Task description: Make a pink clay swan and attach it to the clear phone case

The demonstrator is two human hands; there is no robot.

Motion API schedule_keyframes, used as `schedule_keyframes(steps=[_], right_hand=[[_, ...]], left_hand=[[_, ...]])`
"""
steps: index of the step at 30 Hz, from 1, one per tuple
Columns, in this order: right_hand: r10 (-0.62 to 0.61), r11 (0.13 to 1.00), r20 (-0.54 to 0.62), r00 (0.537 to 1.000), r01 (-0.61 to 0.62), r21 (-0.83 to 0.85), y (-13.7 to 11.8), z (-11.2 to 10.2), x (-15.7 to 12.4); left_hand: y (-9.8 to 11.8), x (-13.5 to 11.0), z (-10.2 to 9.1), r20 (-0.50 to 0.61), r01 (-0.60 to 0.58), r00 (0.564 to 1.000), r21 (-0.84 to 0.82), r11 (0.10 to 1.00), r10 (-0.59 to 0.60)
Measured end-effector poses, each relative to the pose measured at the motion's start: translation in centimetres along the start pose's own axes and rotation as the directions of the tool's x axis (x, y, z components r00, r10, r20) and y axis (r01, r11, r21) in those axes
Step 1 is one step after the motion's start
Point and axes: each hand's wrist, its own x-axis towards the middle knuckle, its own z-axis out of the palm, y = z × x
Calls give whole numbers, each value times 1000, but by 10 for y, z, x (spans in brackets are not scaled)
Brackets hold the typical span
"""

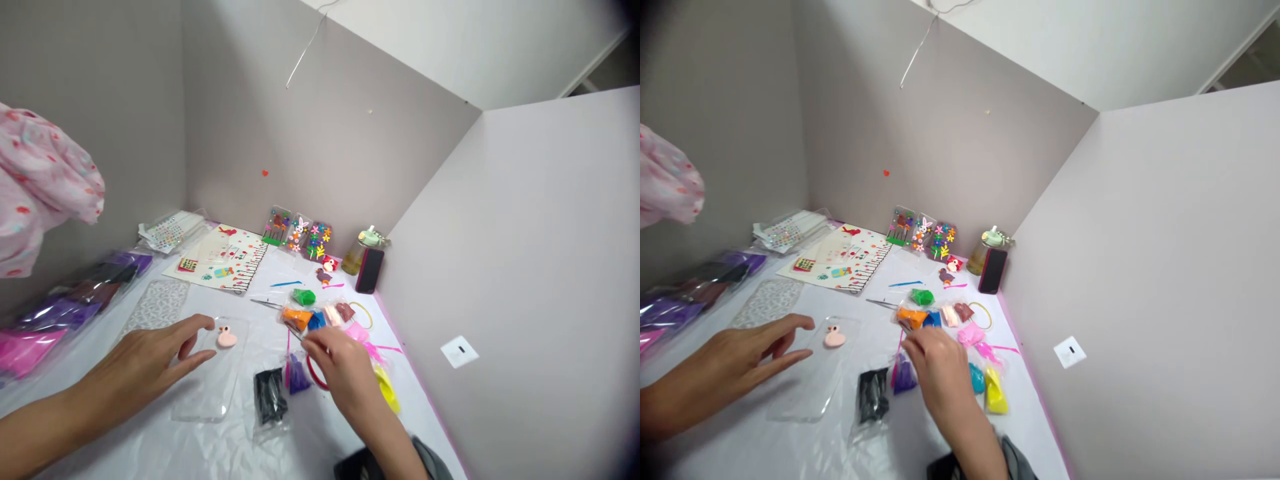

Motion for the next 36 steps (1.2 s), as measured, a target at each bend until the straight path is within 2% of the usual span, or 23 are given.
schedule_keyframes(steps=[3, 6, 9, 15, 17, 20, 24, 28, 32, 34, 36], right_hand=[[5, 998, -40, 999, -7, -58, 19, 29, 38], [-5, 999, -29, 1000, 4, -47, 30, 54, 56], [-47, 999, -14, 999, 47, 18, 27, 62, 50], [-148, 946, 6, 989, 140, 292, -8, 52, 17], [-180, 915, -32, 983, 180, 362, -18, 52, 12], [-259, 921, -114, 959, 281, 271, -24, 54, 9], [-336, 921, -129, 933, 354, 162, -26, 55, 9], [-346, 912, -174, 922, 374, 170, -28, 57, 7], [-305, 914, -180, 935, 341, 221, -29, 62, 3], [-278, 914, -184, 943, 318, 252, -31, 63, 1], [-254, 914, -178, 951, 296, 277, -32, 63, 0]], left_hand=[[24, 15, 0, -41, -32, 999, -124, 992, 27], [39, 31, 8, -92, -55, 995, -260, 964, 32], [43, 41, 19, -110, -51, 994, -325, 944, 16], [40, 39, 38, -120, -94, 991, -360, 928, 53], [39, 35, 38, -148, -131, 985, -350, 928, 83], [40, 31, 33, -207, -194, 969, -314, 929, 133], [42, 30, 30, -273, -350, 908, -77, 934, 318], [38, 31, 32, -306, -378, 876, 50, 925, 374], [32, 30, 35, -234, -434, 856, 156, 887, 460], [32, 29, 36, -178, -444, 869, 136, 886, 462], [34, 28, 36, -170, -418, 889, 72, 905, 424]])
